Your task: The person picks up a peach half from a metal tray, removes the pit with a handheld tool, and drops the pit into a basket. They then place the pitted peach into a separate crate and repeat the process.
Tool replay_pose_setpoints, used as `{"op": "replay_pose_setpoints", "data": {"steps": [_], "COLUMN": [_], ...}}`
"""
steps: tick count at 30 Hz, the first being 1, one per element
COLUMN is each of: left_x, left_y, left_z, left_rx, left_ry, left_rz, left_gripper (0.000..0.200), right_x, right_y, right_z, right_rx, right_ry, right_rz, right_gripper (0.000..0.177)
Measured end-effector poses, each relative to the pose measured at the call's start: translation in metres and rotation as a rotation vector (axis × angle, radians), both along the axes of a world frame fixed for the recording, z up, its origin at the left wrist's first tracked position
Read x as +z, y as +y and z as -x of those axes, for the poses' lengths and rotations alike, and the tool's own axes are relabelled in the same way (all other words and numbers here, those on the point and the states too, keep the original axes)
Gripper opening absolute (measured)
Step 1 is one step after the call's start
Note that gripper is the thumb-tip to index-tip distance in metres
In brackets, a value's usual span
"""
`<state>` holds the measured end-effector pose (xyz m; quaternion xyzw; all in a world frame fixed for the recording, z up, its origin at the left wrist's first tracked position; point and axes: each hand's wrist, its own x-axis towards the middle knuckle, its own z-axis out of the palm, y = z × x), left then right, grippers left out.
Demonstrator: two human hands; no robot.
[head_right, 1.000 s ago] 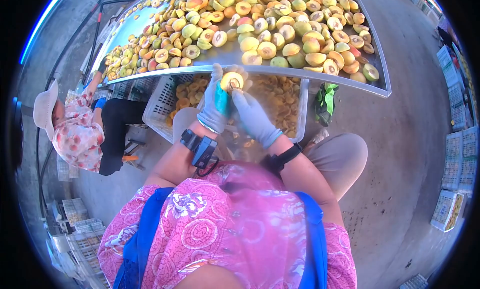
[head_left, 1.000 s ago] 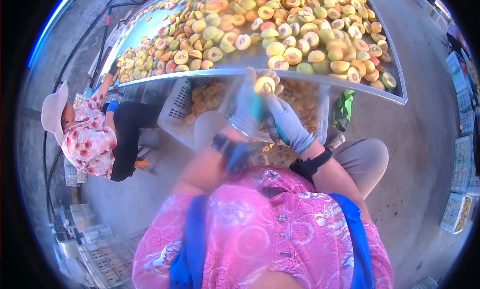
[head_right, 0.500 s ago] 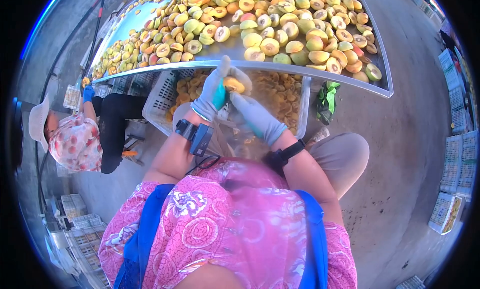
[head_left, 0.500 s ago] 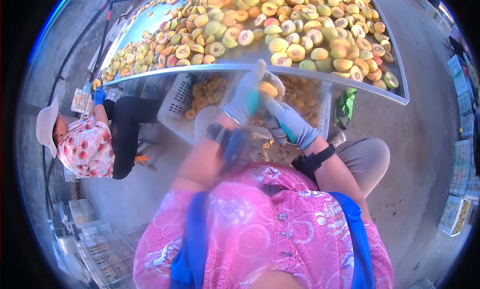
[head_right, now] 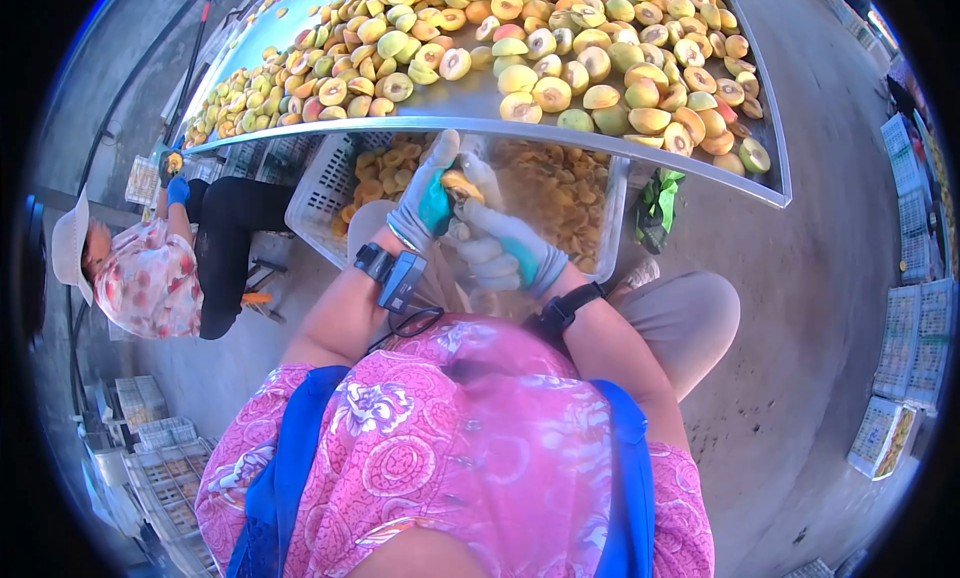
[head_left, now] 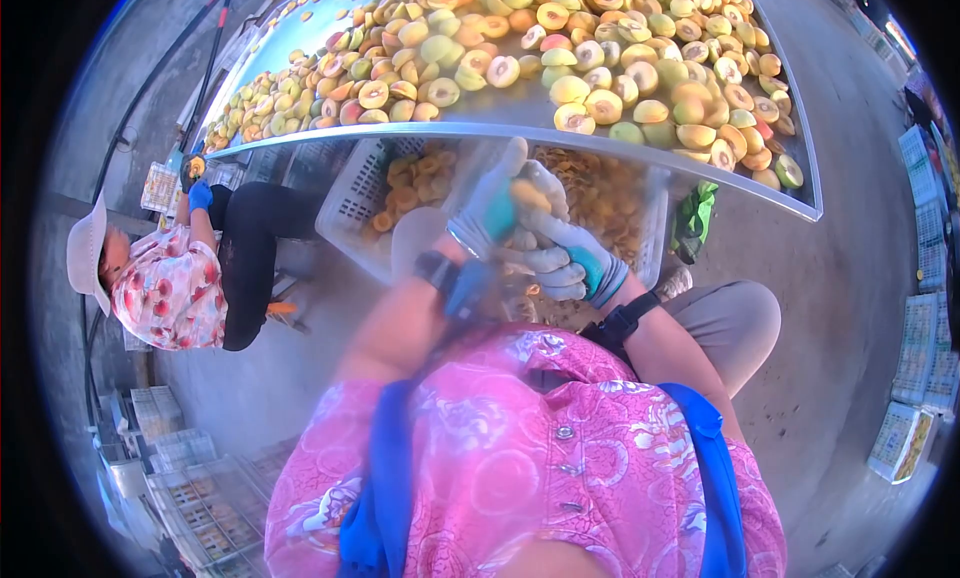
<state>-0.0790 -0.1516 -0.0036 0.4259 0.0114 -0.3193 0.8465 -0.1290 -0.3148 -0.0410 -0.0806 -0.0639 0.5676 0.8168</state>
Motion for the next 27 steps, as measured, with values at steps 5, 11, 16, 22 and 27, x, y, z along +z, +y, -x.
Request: {"op": "replay_pose_setpoints", "data": {"steps": [5,11,16,22,27], "left_x": [0.012,-0.031,-0.003,0.014,-0.001], "left_y": [-0.017,0.038,0.102,0.016,-0.049], "left_z": [0.015,-0.031,-0.042,-0.061,-0.104], "left_rx": [0.134,0.524,0.787,0.315,0.049], "left_ry": [0.097,0.096,-0.486,-0.821,-0.844], "left_rz": [0.113,0.423,-0.753,-1.534,-1.561], "left_gripper": [0.042,0.042,0.044,0.075,0.095], "right_x": [0.006,0.002,-0.024,-0.025,-0.014], "right_y": [0.0,-0.011,-0.021,-0.027,-0.032], "right_z": [0.001,0.007,-0.003,-0.011,-0.009], "right_rx": [-0.001,0.021,-0.297,-0.482,-0.545], "right_ry": [0.017,0.09,0.166,0.17,0.124], "right_rz": [-0.104,-0.34,-0.319,-0.171,0.045], "right_gripper": [0.037,0.04,0.04,0.042,0.037]}}
